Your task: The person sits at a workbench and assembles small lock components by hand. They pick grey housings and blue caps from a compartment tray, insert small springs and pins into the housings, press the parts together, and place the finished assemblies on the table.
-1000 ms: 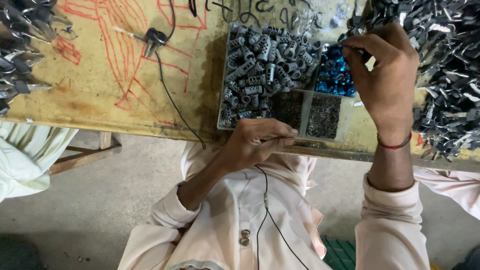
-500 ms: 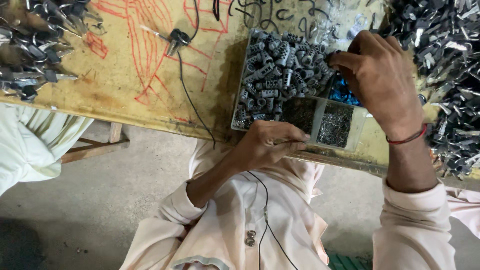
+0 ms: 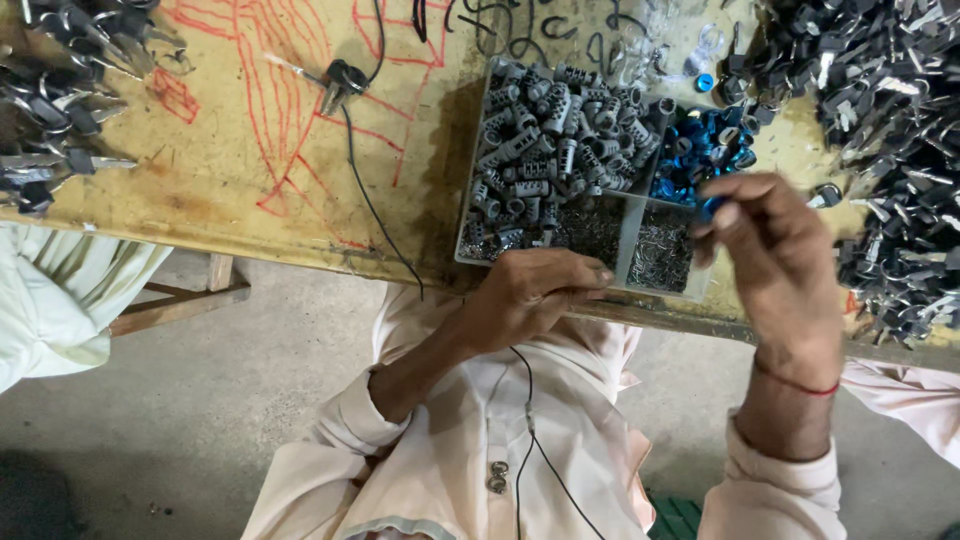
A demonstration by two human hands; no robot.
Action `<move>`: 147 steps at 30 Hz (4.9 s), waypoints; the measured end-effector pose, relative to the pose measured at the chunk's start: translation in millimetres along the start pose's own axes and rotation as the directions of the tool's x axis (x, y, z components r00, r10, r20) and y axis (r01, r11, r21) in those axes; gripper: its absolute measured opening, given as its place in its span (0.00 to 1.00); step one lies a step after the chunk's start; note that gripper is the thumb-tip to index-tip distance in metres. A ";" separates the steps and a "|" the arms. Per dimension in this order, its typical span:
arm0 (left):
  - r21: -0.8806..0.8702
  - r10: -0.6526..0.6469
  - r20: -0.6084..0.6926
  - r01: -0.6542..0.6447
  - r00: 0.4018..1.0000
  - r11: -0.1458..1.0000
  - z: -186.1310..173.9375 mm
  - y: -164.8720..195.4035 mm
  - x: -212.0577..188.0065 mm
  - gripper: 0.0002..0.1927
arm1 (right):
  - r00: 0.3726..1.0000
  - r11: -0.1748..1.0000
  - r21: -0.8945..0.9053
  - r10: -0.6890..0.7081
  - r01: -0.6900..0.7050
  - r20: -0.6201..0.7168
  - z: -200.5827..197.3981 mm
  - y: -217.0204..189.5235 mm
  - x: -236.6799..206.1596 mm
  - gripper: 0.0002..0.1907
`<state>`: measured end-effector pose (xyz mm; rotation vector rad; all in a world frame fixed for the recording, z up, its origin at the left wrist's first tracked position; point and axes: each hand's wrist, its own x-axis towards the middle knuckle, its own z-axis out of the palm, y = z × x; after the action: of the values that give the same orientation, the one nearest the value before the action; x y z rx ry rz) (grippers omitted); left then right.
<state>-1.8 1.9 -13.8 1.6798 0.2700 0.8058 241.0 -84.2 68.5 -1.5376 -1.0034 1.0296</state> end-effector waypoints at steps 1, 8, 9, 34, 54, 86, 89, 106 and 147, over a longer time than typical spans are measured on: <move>0.077 0.016 0.017 -0.018 1.000 0.997 -0.5 3.0 -1.8 0.11 | 0.995 0.995 0.060 0.076 -0.080 0.057 7.3 4.7 -14.9 0.11; 0.361 0.112 0.174 -0.169 0.978 0.917 -7.0 22.5 -6.3 0.20 | 0.993 0.995 0.045 0.087 -0.091 0.084 39.9 4.2 -54.9 0.14; 0.379 0.118 0.186 -0.182 0.975 0.907 -8.5 24.2 -5.4 0.20 | 0.995 0.998 0.010 0.067 -0.068 0.074 40.5 1.7 -54.1 0.14; 0.460 0.248 0.211 -0.320 0.945 0.828 -17.4 36.4 -2.2 0.17 | 0.895 0.910 0.266 0.194 -0.317 0.402 43.2 35.1 -43.0 0.08; 0.200 0.086 -0.029 -0.078 0.996 0.977 -3.5 2.4 2.4 0.20 | 0.857 0.093 -0.866 0.125 0.492 0.500 11.7 -55.0 178.0 0.14; 0.203 0.041 -0.001 -0.040 0.999 0.978 -4.2 7.9 2.8 0.18 | 0.979 0.324 -0.942 -0.144 -0.089 -0.142 -72.4 70.2 -38.3 0.14; 0.194 0.033 -0.010 -0.031 0.999 0.980 -3.7 7.6 3.1 0.16 | 0.971 0.474 -0.872 -0.123 -0.124 -0.205 -88.8 88.6 -46.1 0.07; 0.177 -0.011 -0.010 0.013 1.000 0.984 -9.2 9.9 6.0 0.14 | 0.859 0.562 -0.825 -0.391 -0.062 -0.331 -71.9 13.3 -51.7 0.06; 0.133 0.046 0.168 -0.069 0.985 0.989 6.6 34.8 -18.5 0.12 | 0.867 0.743 -0.506 -0.200 0.438 0.456 29.7 -19.7 -63.8 0.35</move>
<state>-19.6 -23.5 11.3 1.8809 0.1670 0.6989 191.8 -133.1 91.7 -1.5854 -1.9510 0.7968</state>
